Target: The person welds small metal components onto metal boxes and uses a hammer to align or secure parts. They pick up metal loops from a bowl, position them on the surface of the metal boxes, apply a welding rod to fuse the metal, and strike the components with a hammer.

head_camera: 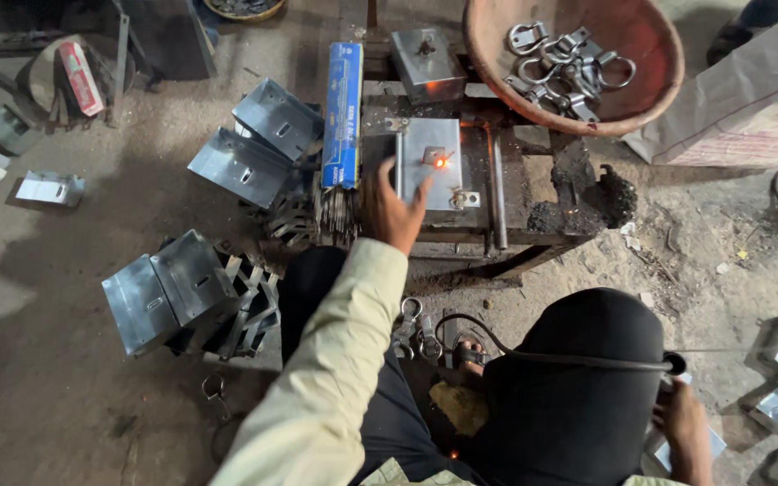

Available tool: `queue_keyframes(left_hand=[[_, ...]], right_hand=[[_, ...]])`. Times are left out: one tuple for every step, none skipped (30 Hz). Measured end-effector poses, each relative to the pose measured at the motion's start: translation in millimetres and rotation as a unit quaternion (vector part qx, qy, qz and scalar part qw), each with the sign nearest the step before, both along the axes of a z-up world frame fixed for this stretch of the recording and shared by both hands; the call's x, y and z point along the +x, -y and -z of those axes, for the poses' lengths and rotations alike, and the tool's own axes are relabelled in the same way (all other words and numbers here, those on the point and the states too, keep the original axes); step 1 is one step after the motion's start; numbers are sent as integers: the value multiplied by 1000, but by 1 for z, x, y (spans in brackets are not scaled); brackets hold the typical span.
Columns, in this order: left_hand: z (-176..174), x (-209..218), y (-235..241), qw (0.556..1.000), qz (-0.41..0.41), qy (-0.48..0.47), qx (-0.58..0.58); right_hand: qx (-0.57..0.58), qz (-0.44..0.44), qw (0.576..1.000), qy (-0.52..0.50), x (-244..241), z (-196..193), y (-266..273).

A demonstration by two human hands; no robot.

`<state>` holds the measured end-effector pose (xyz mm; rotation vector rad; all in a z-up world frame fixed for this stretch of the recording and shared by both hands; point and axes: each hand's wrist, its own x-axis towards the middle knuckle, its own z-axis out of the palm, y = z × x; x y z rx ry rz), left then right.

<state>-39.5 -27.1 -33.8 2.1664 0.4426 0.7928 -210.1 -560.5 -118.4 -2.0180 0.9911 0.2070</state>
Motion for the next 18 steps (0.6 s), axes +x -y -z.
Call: queue_keyframes(left_hand=[[5, -12, 10, 999, -20, -40, 24], [9, -24, 21, 995, -41, -80, 48], [10, -30, 31, 988, -64, -118, 71], [9, -31, 42, 985, -83, -132, 69], [6, -30, 54, 982, -104, -145, 66], [3, -28, 63, 978, -125, -158, 62], [-2, -21, 67, 973, -137, -179, 54], [-8, -14, 70, 967, -149, -201, 45], [-12, -11, 73, 960, -160, -226, 33], [-15, -11, 76, 960, -152, -235, 20], [-19, -11, 75, 959, -145, -243, 10], [-23, -11, 74, 958, -137, -251, -1], [-24, -11, 71, 959, -132, -251, 5], [-23, -13, 65, 959, -126, -252, 10], [-20, -14, 55, 959, -120, -254, 18], [-15, -12, 40, 965, -74, -219, -123], [-6, -16, 21, 947, -24, -186, -260], [2, -20, 0, 908, 26, -148, -392]], right_hand=[[-181, -84, 980, 13, -4, -10, 7], [-353, -167, 920, 24, -8, -26, 9], [-323, -155, 929, 93, -9, -44, 5], [-292, -142, 932, 162, -10, -63, -3], [-258, -130, 929, 231, -6, -76, -21], [-199, -122, 934, 272, -1, -87, -42], [-138, -114, 932, 315, 5, -101, -61], [-77, -106, 925, 356, 10, -113, -81], [-102, -123, 926, 343, 10, -124, -100], [-126, -139, 925, 331, 7, -133, -119], [-139, -158, 917, 340, 5, -142, -138], [-152, -176, 908, 349, 4, -150, -153], [-160, -202, 898, 356, 1, -158, -167], [-167, -228, 888, 363, -2, -166, -177], [-174, -251, 878, 368, -7, -172, -187], [-155, -262, 876, 374, -7, -178, -193], [-135, -272, 877, 373, -13, -183, -198], [-115, -281, 877, 371, -17, -186, -204]])
